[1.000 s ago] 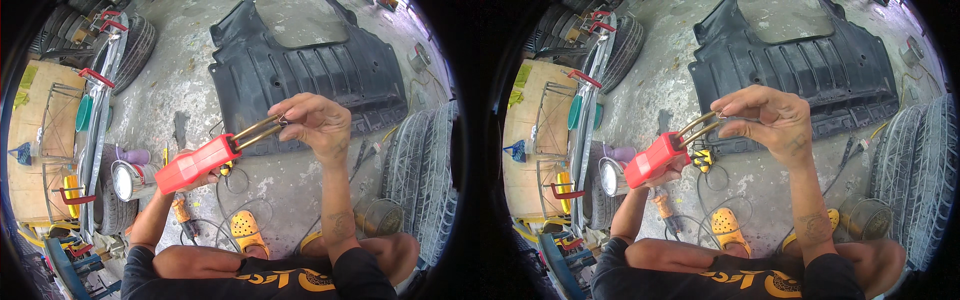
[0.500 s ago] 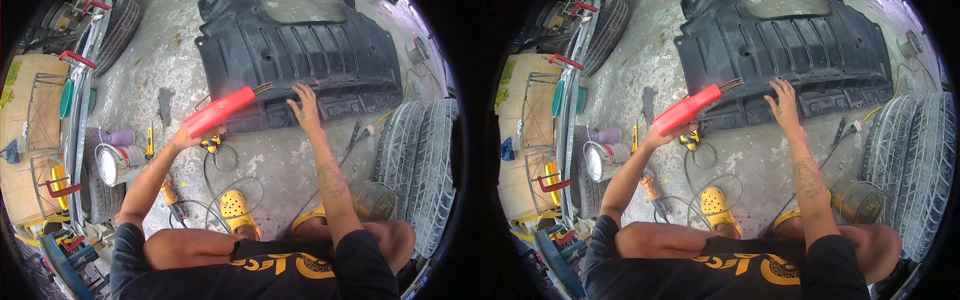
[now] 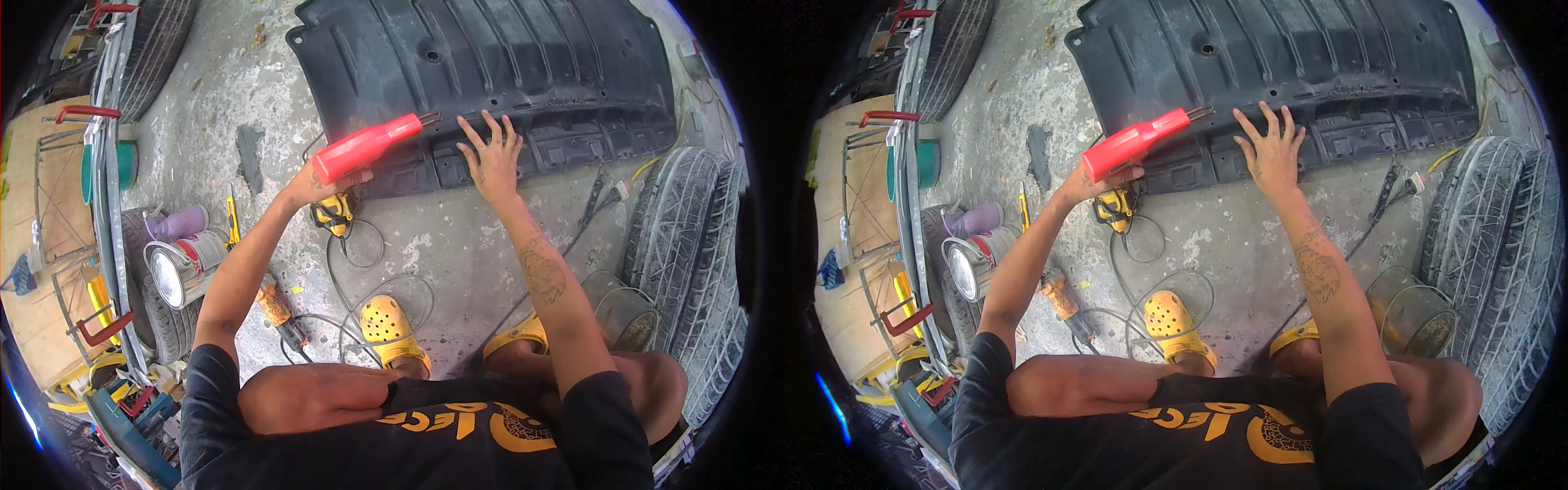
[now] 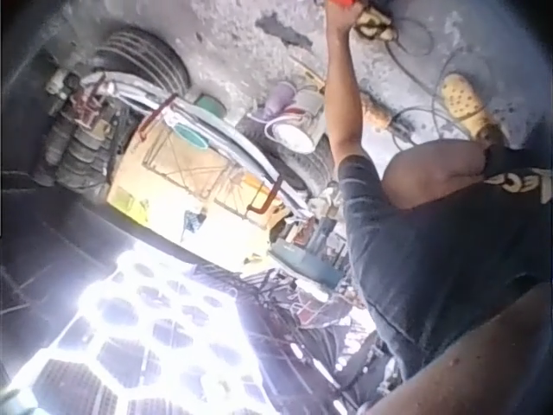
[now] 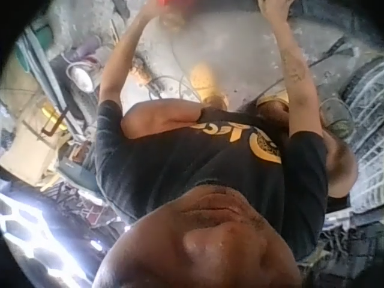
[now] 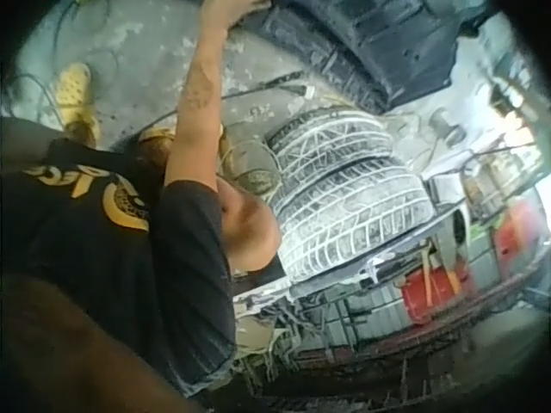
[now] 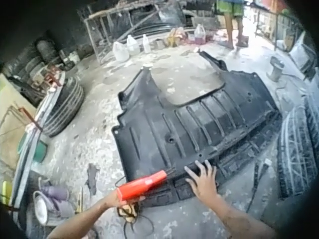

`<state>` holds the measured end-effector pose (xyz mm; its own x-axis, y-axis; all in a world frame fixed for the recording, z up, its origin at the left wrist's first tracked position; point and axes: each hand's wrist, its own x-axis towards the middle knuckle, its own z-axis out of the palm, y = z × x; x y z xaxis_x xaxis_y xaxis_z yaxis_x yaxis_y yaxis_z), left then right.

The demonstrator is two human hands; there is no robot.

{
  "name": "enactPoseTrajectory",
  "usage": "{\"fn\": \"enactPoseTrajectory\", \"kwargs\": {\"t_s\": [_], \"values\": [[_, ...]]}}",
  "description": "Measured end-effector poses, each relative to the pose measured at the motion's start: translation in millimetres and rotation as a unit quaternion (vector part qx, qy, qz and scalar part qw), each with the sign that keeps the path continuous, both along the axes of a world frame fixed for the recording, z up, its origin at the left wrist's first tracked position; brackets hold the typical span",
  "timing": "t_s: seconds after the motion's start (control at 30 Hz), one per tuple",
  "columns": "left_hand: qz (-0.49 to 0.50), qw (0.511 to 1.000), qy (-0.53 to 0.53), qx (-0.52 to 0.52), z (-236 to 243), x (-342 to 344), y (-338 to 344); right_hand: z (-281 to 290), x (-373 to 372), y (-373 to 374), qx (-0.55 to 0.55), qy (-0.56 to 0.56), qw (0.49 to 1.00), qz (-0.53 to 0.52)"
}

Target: Using a hot stapler tool to repair a crack in a black plastic automotive panel.

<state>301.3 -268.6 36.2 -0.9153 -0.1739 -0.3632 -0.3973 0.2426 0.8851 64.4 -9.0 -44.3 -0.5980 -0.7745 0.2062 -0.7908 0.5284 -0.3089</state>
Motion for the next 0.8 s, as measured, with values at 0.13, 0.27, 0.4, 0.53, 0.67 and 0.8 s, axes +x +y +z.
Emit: {"fn": "enactPoseTrajectory", "kwargs": {"t_s": [0.13,0.27,0.4,0.53,0.67,0.8], "values": [[-0.031,0.998,-0.002,-0.061,9,-21,7,-2,-3,2,0.007,0.006,1.000,0.002],[-0.056,0.995,0.027,-0.083,6,-23,3,-4,-1,-2,0.023,0.008,1.000,0.003],[-0.061,0.996,0.046,-0.047,8,-27,1,-3,-2,-1,0.027,-0.015,1.000,0.002],[-0.064,0.995,0.036,-0.064,2,-22,-2,-6,-1,-2,0.019,-0.017,1.000,-0.002],[-0.081,0.994,0.042,-0.063,-7,-19,-6,-9,-1,-3,0.018,-0.011,1.000,-0.005],[-0.085,0.988,0.081,-0.105,-7,-21,0,-11,-2,0,0.026,-0.005,1.000,-0.006]]}}
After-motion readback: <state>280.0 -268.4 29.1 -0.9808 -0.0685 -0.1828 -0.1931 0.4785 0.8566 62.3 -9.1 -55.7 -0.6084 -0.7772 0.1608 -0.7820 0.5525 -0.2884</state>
